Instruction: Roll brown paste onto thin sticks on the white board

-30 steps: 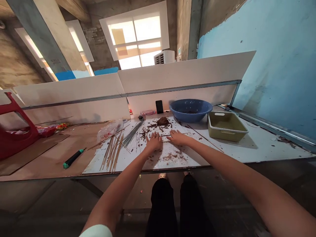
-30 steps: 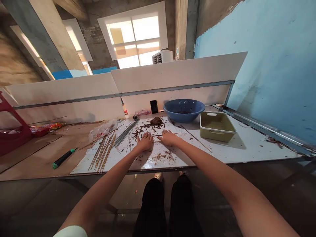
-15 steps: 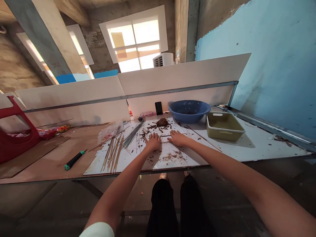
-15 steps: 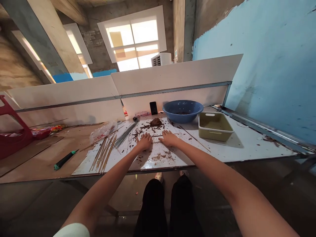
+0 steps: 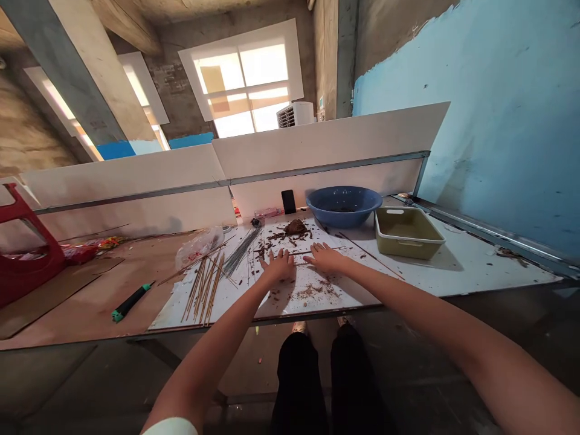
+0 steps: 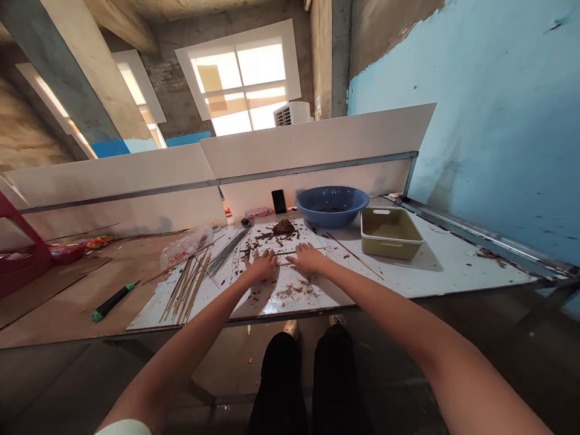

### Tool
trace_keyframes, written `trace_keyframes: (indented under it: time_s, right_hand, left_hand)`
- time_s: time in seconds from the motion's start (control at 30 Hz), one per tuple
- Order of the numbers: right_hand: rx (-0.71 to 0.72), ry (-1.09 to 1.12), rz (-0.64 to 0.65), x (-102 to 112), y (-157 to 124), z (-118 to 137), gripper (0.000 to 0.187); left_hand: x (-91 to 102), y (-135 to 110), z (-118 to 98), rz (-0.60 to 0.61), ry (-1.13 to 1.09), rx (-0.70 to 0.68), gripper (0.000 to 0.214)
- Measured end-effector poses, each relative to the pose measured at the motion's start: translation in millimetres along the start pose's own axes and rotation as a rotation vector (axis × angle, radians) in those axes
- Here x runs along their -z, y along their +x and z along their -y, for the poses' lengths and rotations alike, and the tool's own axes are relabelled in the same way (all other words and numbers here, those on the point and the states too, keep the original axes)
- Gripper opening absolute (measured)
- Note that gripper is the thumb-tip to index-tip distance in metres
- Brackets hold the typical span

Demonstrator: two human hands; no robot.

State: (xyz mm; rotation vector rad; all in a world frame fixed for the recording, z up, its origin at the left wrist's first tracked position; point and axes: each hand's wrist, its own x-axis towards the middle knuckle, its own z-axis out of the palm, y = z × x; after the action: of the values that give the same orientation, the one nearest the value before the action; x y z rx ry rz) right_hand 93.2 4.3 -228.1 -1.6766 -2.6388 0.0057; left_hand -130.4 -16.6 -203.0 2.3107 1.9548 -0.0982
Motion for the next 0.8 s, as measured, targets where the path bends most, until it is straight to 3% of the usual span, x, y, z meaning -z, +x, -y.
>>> trace_keyframes:
  time_s: [0.07,0.27,0.53,0.7,0.8]
  right_hand:
    - [0.013,0.011,-0.008,-1,-3,-3,0.076]
    - [0.115,-0.024,-0.072,-26,-32,-8,0.078]
    - [-0.031,0.038,0.06,7,-4,0,0.079]
    - [0.088,0.009,-0.01,-12,-38,-3,0.078]
    - [0.097,0.011,-0.052,-19,-51,3,0.076]
  left_hand:
    - [1.0,-5,-2,0.016,-0.026,0.031,0.072]
    - [-25.1,-38,8,-0.091,0.004,-0.013,0.07]
    - [6.7,-13,-7,0.001,-0.036,0.077,0.073]
    - [-13.4,-40,4,-0.037,0.022,0.008,0.075]
    - [-22.3,-51,0,-0.062,0.017,-0.027,0.074]
